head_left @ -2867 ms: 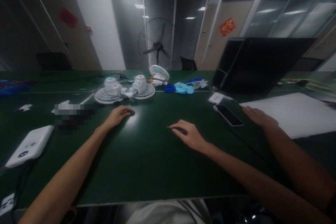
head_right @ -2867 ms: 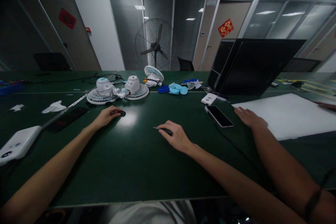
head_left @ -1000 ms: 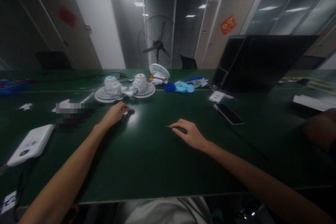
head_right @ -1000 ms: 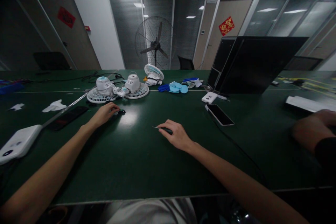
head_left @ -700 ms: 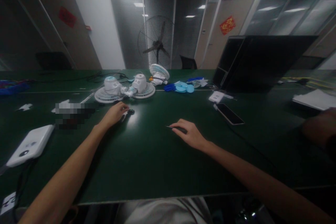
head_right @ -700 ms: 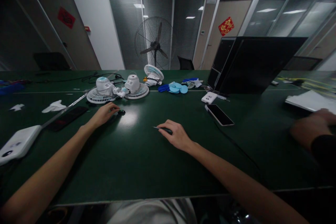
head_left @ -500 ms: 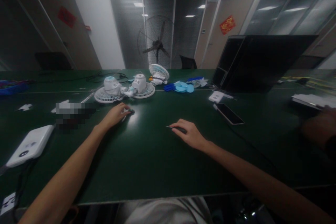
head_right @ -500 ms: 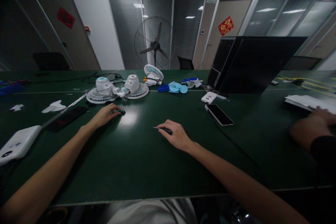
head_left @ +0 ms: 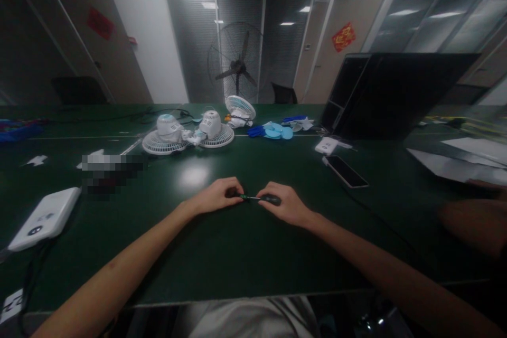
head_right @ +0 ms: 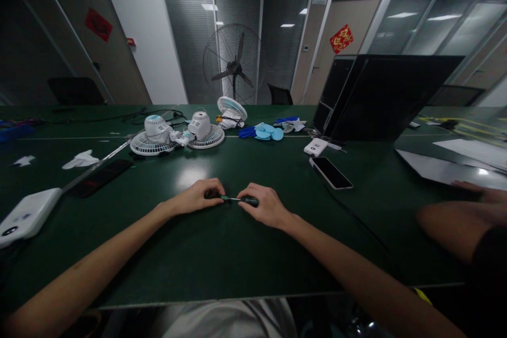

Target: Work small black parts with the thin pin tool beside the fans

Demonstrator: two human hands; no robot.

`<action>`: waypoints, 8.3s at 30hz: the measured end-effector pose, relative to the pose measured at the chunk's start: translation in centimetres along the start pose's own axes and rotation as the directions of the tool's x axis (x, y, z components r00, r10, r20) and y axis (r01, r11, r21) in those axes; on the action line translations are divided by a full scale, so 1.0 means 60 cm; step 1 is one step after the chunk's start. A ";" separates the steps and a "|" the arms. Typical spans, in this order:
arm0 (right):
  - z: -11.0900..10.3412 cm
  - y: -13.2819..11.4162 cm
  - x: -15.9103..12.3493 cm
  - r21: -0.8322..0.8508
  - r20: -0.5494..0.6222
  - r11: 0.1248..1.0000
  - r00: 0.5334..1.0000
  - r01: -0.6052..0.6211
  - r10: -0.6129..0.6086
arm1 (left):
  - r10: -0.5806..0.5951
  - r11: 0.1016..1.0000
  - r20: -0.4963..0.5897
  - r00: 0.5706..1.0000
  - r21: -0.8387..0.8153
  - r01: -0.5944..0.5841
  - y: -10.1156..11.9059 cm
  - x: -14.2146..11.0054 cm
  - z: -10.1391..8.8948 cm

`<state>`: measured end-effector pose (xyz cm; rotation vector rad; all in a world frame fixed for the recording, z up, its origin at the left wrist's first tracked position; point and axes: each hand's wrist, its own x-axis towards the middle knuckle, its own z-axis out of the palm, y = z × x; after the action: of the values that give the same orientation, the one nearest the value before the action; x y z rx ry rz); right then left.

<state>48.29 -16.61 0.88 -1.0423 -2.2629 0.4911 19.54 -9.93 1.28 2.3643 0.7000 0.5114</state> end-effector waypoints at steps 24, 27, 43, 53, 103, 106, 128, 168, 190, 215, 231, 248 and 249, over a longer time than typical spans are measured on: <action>0.008 -0.003 0.003 -0.009 0.011 0.998 0.998 0.061 -0.061 | 0.052 0.999 0.022 0.998 0.016 -0.052 0.016 0.007 0.025; 0.006 -0.004 0.002 -0.009 0.000 0.998 0.998 0.067 -0.067 | 0.047 0.998 0.012 0.999 0.034 -0.047 0.018 0.006 0.026; 0.007 0.005 -0.003 -0.011 -0.081 0.998 0.995 0.059 -0.060 | 0.079 0.996 0.047 0.996 0.044 -0.081 0.024 0.000 0.017; 0.005 0.006 -0.003 0.012 -0.067 0.999 0.996 0.053 -0.052 | 0.045 0.982 -0.042 0.998 0.186 -0.037 -0.021 0.001 0.000; 0.006 0.011 -0.004 0.043 -0.031 0.998 0.999 0.042 -0.040 | -0.376 0.868 -0.587 0.717 0.048 0.495 -0.244 -0.101 -0.163; 0.005 0.008 -0.003 0.041 -0.031 0.998 0.999 0.045 -0.044 | -0.404 0.863 -0.584 0.704 0.012 0.506 -0.241 -0.101 -0.164; -0.001 -0.001 -0.001 0.012 -0.007 0.999 0.999 0.039 -0.039 | -0.309 0.936 -0.249 0.918 0.089 0.339 -0.150 -0.056 -0.111; 0.005 0.004 -0.002 -0.066 0.056 0.994 0.995 0.084 -0.081 | -0.023 0.997 0.057 0.998 -0.074 0.027 0.007 0.008 0.017; 0.015 0.003 -0.001 -0.081 -0.022 0.995 0.998 0.065 -0.067 | 0.001 0.999 0.081 0.997 -0.033 0.002 0.027 0.017 0.035; 0.007 0.010 0.002 -0.013 -0.286 0.997 0.956 -0.074 0.068 | 0.140 0.966 0.092 0.986 0.204 -0.156 0.041 0.008 0.031; 0.002 0.007 -0.001 0.046 -0.237 0.997 0.969 -0.064 0.073 | -0.103 0.838 -0.293 0.950 0.489 0.242 -0.182 -0.064 -0.122; 0.005 0.010 0.001 0.025 -0.238 0.997 0.968 -0.071 0.075 | -0.158 0.803 -0.617 0.771 0.374 0.464 -0.212 -0.074 -0.148; 0.005 0.009 0.001 0.024 -0.239 0.997 0.968 -0.072 0.075 | -0.161 0.812 -0.633 0.757 0.351 0.466 -0.218 -0.080 -0.153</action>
<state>48.35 -16.25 0.35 -1.1178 -2.0114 0.3889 6.48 0.13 -1.31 2.4426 1.6780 1.0161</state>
